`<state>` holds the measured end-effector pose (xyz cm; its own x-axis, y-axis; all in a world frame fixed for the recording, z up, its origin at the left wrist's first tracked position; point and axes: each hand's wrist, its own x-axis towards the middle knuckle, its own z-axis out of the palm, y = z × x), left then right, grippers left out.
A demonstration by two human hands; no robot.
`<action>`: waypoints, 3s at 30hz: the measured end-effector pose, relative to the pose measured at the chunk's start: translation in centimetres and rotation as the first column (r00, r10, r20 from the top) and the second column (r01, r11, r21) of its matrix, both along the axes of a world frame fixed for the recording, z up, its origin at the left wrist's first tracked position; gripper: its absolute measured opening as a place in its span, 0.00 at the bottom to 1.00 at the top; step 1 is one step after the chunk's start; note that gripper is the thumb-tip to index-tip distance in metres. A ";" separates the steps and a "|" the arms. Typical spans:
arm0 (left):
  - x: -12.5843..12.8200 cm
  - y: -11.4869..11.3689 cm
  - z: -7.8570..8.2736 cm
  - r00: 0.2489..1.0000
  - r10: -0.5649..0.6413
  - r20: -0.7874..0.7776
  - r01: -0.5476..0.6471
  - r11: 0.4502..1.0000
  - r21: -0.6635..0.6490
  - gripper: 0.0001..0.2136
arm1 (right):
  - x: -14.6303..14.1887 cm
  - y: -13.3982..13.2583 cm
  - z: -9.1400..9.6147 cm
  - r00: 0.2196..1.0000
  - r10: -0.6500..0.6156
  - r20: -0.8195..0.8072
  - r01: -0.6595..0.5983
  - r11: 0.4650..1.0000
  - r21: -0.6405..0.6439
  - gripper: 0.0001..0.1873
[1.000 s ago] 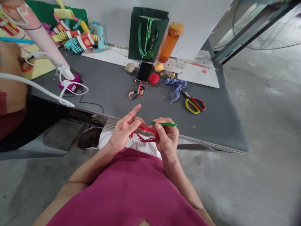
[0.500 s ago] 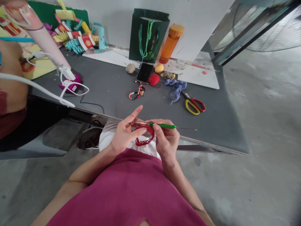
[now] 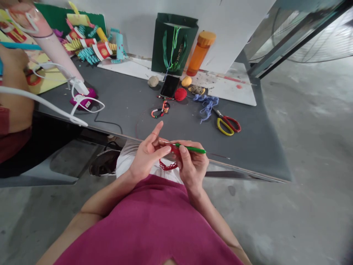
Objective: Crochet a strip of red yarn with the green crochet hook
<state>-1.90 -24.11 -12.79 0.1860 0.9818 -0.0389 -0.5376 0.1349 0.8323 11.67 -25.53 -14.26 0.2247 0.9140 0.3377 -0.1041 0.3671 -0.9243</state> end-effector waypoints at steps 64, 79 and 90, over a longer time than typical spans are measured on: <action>-0.8 -0.1 0.2 0.944 -0.253 0.214 0.287 0.947 -0.146 0.18 | 0.0 0.1 0.4 0.954 0.194 -0.230 -0.225 0.968 -0.115 0.09; -0.1 -0.6 0.5 0.997 0.061 -0.036 -0.064 0.996 -0.061 0.30 | -0.2 -0.7 0.5 0.996 -0.073 0.051 0.068 0.993 0.099 0.02; -0.3 -0.2 0.6 0.997 0.019 0.073 -0.014 0.998 -0.068 0.37 | 0.0 -0.6 0.7 0.999 -0.043 0.028 0.039 0.989 0.143 0.01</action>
<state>-2.24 -24.33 -12.16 0.1750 0.9803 -0.0916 -0.5997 0.1799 0.7798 11.64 -26.10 -13.52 0.2485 0.8464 0.4710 -0.0583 0.4984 -0.8650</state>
